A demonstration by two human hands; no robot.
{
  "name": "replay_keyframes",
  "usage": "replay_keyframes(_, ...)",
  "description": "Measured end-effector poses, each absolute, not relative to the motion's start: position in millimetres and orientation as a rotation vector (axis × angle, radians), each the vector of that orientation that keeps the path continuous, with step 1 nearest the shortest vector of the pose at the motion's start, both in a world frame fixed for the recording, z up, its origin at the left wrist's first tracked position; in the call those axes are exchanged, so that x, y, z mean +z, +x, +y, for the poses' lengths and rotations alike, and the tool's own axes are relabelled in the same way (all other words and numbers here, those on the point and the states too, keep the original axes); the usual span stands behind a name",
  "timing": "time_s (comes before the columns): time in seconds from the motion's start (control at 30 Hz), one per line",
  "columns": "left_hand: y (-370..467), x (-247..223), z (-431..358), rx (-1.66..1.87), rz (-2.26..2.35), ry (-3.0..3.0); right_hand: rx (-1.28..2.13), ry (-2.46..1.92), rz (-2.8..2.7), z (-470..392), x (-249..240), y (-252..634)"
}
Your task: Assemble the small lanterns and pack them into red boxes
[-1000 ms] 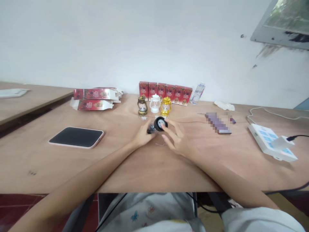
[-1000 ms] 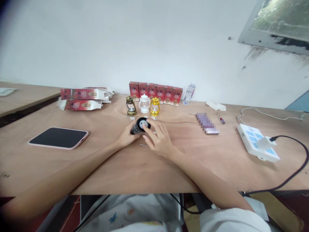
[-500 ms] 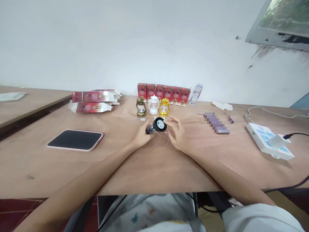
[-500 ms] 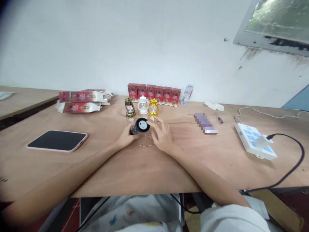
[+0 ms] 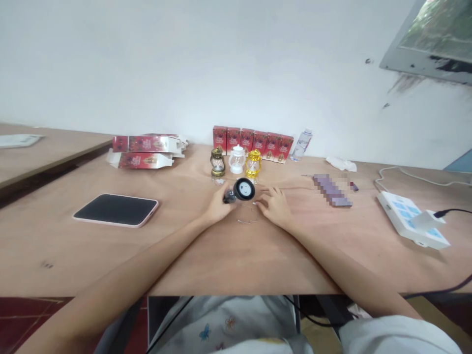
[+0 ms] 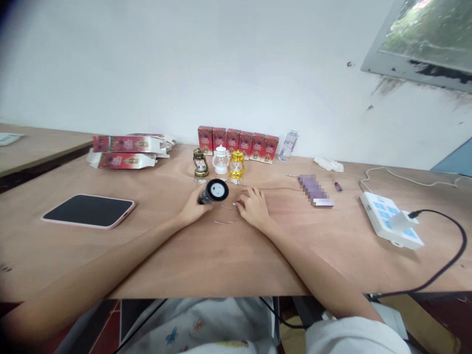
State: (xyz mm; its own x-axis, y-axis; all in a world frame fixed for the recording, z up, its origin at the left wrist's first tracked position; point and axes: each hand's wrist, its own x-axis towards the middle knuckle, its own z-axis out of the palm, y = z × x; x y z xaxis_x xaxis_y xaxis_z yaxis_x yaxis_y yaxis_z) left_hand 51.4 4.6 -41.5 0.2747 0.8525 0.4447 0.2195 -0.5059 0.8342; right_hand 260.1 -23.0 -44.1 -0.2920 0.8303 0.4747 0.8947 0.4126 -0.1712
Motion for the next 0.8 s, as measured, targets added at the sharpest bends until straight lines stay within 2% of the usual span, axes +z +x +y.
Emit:
replay_keyframes(0.3, 50.9, -43.9, 5.3, 1.223, 0.995, 1.926, -0.238, -1.431, -2.219, -28.1, -40.3, 256.1)
replay_keyframes(0.6, 49.5, -41.1, 2.9, 1.166, 1.129, 1.953, 0.038, -1.566, -2.148, -25.3, -35.3, 255.7)
replay_keyframes(0.8, 49.1, -40.4, 2.0, 1.153, 1.129, 1.981, -0.116, -1.481, -2.230, -23.2, -40.0, 257.7)
